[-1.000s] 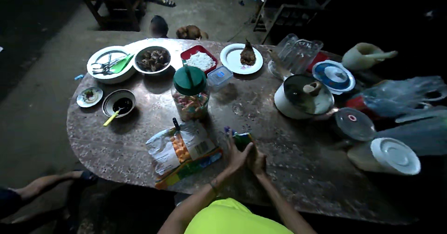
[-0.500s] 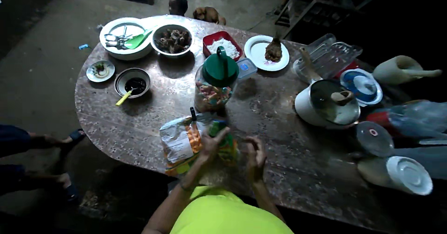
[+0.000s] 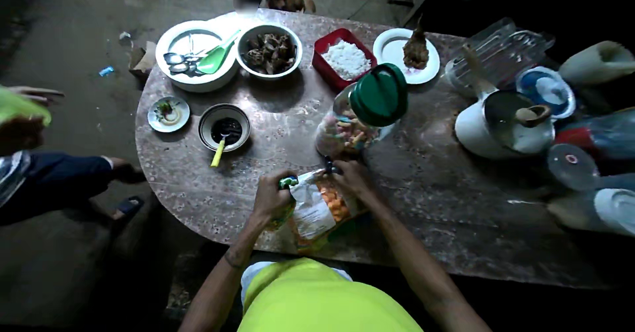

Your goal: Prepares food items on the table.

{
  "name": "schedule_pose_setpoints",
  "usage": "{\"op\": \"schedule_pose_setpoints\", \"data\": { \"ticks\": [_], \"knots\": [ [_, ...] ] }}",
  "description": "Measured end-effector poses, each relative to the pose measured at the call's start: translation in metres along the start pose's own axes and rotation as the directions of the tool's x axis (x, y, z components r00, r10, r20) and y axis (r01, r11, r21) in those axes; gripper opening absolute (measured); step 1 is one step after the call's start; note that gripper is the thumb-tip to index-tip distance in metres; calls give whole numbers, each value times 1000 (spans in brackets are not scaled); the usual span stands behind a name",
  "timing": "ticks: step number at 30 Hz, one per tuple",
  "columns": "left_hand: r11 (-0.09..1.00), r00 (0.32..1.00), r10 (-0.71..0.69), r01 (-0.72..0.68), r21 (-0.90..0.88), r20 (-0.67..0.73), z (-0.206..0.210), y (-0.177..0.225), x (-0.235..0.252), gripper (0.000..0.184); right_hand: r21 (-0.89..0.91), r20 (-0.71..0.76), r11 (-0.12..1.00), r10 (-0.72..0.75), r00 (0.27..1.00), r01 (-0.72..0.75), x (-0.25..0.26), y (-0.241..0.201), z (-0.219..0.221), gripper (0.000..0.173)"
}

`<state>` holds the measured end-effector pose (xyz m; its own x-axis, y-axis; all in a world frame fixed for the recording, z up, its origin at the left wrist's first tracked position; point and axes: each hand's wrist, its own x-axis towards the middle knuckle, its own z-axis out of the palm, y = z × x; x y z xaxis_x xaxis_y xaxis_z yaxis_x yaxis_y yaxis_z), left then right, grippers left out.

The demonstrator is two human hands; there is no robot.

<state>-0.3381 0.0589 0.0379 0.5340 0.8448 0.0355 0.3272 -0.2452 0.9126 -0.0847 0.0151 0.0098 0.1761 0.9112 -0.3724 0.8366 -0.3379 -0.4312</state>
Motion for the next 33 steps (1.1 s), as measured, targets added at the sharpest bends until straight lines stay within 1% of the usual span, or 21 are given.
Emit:
{"op": "schedule_pose_setpoints", "data": {
  "ticks": [3, 6, 7, 8, 9, 12, 13, 15, 16, 17, 18, 20, 21, 22, 24, 26, 28, 29, 31, 32, 33],
  "knots": [
    [953, 960, -170, 104, 283, 222, -10, 0, 15, 24, 35, -189, 998, -48, 981, 55, -21, 4, 18, 34],
    [821, 897, -189, -78, 565, 399, 5, -6, 32, 66, 23, -360, 988, -137, 923, 156, -42, -3, 28, 30],
    [767, 857, -233, -130, 629, 461, 12, -1, 37, 74, 9, -393, 979, -183, 901, 203, -50, -6, 29, 26],
    [726, 811, -280, -172, 666, 514, 22, 4, 40, 72, -11, -405, 973, -217, 888, 232, -58, -9, 31, 23],
    [698, 768, -316, -209, 685, 557, 30, 9, 42, 61, -34, -422, 964, -252, 871, 263, -66, -13, 33, 20],
    [693, 684, -266, -354, 628, 679, 43, 9, 44, 40, -43, -408, 947, -306, 860, 317, -75, -11, 32, 17],
    [715, 662, -228, -384, 584, 714, 45, 6, 42, 37, -28, -345, 944, -318, 883, 329, -75, -8, 25, 17],
    [759, 647, -133, -420, 497, 750, 50, -5, 33, 37, 36, -116, 934, -350, 930, 356, -74, -4, -2, 23],
    [783, 653, -82, -425, 454, 753, 49, -9, 27, 36, 73, -47, 918, -387, 921, 390, -71, -3, -19, 27],
    [803, 658, -40, -426, 416, 752, 46, -10, 20, 35, 113, -93, 884, -445, 891, 454, -68, -2, -36, 31],
    [818, 663, -10, -425, 387, 748, 42, -8, 13, 34, 135, -228, 849, -475, 850, 511, -64, -4, -55, 33],
    [848, 665, 16, -405, 342, 747, 31, 0, -2, 32, 128, -527, 851, -376, 762, 509, -52, -16, -100, 34],
    [864, 665, 13, -384, 326, 747, 24, 5, -12, 30, 119, -609, 887, -289, 739, 445, -43, -21, -121, 38],
    [877, 673, 6, -359, 319, 739, 15, 9, -22, 29, 112, -640, 927, -208, 739, 357, -33, -24, -140, 42],
    [899, 738, 4, -299, 321, 674, -7, 8, -41, 27, 80, -658, 976, -102, 746, 204, -13, -30, -167, 48],
    [913, 836, 22, -241, 330, 549, -37, 5, -63, 25, 21, -630, 997, -50, 775, 81, -5, -38, -187, 64],
    [930, 926, 51, -180, 319, 373, -71, 4, -89, 23, 41, -569, 998, -7, 822, 37, 7, -33, -198, 75],
    [939, 962, 55, -141, 313, 268, -88, 4, -102, 24, 90, -514, 995, 18, 858, 33, 16, -27, -199, 71],
    [955, 997, 6, -29, 296, 77, -122, 4, -129, 32, 284, -374, 959, 104, 922, 7, 35, -19, -195, 44],
    [959, 1000, -19, 21, 283, -11, -140, 3, -142, 37, 450, -298, 893, 143, 944, 7, 40, -17, -191, 31],
    [964, 995, -43, 66, 256, -95, -157, 0, -155, 39, 612, -214, 791, 160, 964, 4, 40, -15, -189, 33]
  ]
}}
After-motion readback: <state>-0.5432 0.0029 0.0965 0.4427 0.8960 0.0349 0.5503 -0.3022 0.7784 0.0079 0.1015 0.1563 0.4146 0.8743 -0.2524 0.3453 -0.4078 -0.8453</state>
